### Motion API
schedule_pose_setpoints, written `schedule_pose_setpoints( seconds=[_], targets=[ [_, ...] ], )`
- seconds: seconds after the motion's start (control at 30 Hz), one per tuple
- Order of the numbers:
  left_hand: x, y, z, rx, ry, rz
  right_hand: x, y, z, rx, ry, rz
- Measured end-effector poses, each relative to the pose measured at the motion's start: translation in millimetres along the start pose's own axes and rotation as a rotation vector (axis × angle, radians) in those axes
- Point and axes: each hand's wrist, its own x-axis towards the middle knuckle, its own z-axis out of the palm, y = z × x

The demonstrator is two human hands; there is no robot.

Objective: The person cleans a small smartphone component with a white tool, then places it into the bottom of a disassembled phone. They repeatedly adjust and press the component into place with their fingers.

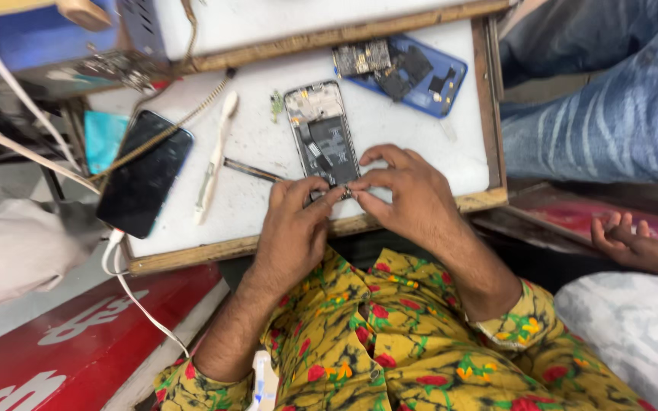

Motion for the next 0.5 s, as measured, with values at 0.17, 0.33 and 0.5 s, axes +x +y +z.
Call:
schedule_pose_setpoints(
  seconds=[0.17,0.33,0.5],
  targets=[
    [8,6,4,0.079,0.078,-0.042,-4,0,3,-0.019,0.023,-0.021],
    [5,5,11,0.099,0.17,-0.007,-4,3,7,-0.026,0.048,-0.006],
    [-18,-18,-17,0.238,0.354,-0.104,-5,-2,8,-0.007,0.034,0.021]
  ],
)
